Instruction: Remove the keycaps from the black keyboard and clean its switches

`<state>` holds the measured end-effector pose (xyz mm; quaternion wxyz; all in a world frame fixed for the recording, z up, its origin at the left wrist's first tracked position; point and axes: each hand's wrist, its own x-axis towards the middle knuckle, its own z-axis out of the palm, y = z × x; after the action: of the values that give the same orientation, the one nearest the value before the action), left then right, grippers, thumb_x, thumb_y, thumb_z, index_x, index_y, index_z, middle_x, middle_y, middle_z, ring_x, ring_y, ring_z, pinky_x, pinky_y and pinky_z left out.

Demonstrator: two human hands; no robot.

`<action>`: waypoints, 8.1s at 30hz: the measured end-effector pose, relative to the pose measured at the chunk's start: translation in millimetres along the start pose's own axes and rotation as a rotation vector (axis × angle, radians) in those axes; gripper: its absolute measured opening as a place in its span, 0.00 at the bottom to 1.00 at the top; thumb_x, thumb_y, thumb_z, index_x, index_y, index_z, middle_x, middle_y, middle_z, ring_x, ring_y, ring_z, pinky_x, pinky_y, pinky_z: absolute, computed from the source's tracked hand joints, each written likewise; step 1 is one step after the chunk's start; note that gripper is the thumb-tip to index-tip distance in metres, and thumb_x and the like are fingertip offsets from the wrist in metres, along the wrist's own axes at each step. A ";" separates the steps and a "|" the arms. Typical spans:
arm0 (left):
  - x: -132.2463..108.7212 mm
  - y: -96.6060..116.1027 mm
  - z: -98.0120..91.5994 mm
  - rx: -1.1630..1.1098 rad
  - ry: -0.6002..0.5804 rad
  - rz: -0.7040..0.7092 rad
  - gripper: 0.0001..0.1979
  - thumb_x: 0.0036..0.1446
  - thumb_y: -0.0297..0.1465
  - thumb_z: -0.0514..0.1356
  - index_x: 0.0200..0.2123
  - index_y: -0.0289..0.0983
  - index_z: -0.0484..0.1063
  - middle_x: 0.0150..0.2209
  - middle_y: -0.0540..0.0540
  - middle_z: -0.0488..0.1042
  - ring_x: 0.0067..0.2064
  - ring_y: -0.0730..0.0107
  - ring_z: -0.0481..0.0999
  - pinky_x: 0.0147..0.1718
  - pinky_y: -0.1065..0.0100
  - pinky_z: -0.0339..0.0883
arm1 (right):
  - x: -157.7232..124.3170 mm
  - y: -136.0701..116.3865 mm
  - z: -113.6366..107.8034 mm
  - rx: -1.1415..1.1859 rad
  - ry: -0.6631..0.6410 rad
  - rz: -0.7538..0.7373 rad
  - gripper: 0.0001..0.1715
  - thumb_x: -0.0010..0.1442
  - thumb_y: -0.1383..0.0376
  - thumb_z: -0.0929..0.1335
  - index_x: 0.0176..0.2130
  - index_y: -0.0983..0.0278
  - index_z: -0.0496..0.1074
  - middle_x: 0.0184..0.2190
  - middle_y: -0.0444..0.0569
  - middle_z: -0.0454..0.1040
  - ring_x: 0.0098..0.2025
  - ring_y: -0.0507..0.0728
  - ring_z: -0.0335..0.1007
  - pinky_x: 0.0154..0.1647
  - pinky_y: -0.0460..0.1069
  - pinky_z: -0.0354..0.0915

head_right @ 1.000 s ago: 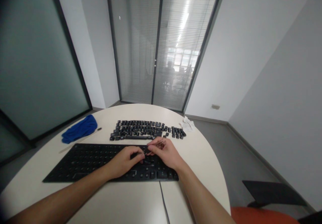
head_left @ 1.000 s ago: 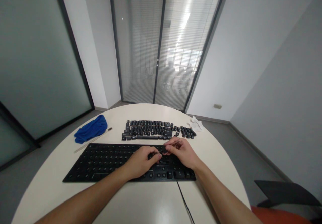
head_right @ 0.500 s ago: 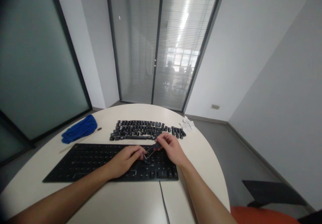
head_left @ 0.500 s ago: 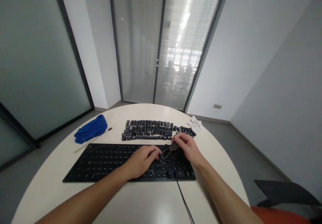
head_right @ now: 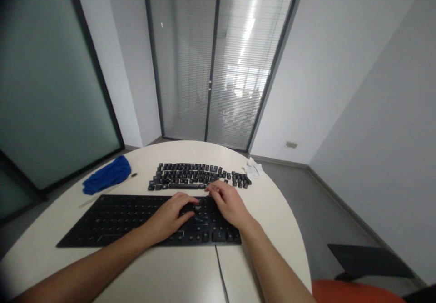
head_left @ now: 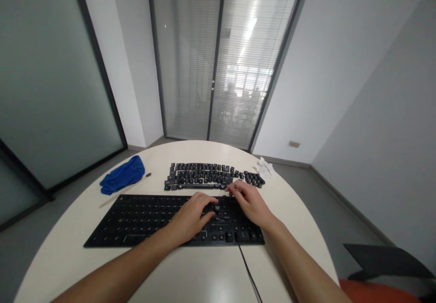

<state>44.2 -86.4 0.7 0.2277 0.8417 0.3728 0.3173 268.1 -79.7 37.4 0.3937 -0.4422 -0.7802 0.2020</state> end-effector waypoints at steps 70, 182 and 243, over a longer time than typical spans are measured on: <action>-1.7 9.4 -5.9 0.009 -0.011 -0.030 0.07 0.60 0.26 0.55 0.41 0.38 0.68 0.41 0.44 0.73 0.44 0.62 0.72 0.45 0.60 0.67 | 8.6 65.9 -31.1 -0.629 -0.054 0.284 0.17 0.62 0.55 0.67 0.47 0.59 0.77 0.39 0.51 0.81 0.39 0.62 0.75 0.34 0.49 0.60; -4.2 15.2 -17.3 0.139 -0.204 0.200 0.28 0.47 0.37 0.69 0.52 0.41 0.68 0.56 0.42 0.69 0.57 0.53 0.66 0.58 0.53 0.60 | -10.2 -20.3 0.1 0.342 -0.429 0.191 0.24 0.59 0.50 0.70 0.28 0.69 0.78 0.22 0.46 0.74 0.19 0.49 0.69 0.19 0.41 0.63; 8.1 7.1 -14.1 -0.326 -0.089 -0.143 0.12 0.63 0.35 0.55 0.34 0.36 0.74 0.33 0.47 0.78 0.37 0.65 0.76 0.41 0.67 0.67 | -7.3 6.3 18.2 0.709 -0.241 0.197 0.14 0.56 0.60 0.75 0.41 0.64 0.78 0.34 0.50 0.82 0.37 0.55 0.79 0.40 0.49 0.73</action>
<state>41.9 -82.5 17.8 0.3992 0.7783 0.3650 0.3189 259.2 -82.0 19.0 0.4065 -0.3246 -0.6563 0.5465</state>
